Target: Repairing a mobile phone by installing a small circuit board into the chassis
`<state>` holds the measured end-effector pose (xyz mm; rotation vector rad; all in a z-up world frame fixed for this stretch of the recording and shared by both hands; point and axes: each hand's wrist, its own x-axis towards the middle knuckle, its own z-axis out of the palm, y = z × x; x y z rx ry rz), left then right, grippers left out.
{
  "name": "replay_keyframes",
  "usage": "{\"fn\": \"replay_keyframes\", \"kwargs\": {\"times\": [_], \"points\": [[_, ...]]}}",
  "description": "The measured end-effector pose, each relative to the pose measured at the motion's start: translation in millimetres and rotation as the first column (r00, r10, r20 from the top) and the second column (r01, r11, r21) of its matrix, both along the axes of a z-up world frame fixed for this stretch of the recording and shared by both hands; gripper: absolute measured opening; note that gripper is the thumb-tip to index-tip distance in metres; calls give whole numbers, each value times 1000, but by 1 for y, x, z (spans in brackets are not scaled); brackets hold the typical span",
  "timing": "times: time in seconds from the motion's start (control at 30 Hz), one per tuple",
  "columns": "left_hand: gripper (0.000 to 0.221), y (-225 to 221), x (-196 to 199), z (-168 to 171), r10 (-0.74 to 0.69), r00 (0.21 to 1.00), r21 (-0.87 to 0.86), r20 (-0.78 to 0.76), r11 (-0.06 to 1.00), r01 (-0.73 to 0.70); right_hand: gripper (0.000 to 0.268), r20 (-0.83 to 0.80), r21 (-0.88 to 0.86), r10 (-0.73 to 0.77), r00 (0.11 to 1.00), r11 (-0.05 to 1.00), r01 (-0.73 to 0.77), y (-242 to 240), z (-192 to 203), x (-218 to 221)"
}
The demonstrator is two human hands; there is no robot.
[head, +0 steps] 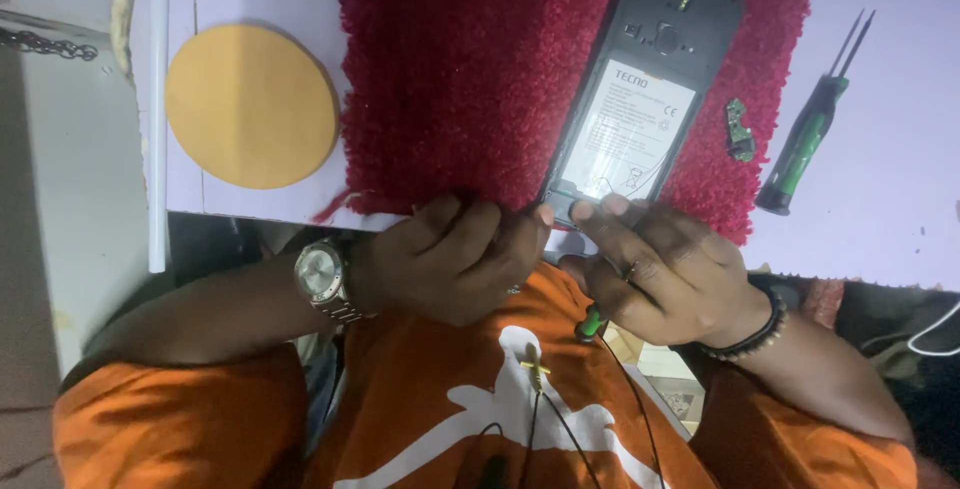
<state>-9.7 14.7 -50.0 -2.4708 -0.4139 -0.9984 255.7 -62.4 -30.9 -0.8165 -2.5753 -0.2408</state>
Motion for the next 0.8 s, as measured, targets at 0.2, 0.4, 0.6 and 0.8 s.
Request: {"fn": "replay_keyframes", "kwargs": {"times": [0.2, 0.4, 0.6, 0.8], "points": [[34, 5, -4, -6, -104, 994, 36, -21, 994, 105, 26, -2, -24, 14, 1000, 1000, -14, 0, -1, 0], [22, 8, -1, -19, -144, 985, 177, 90, 976, 126, 12, 230, 28, -75, 970, 997, 71, 4, 11, -10], [31, 7, -4, -22, -201, 975, 139, 96, 973, 187, 30, 185, 38, -65, 981, 998, 59, 7, 8, -15], [27, 10, -3, -17, -162, 984, 194, 77, 970, 145, 19, 236, 83, -76, 969, 995, 58, 5, 8, -15]]}}
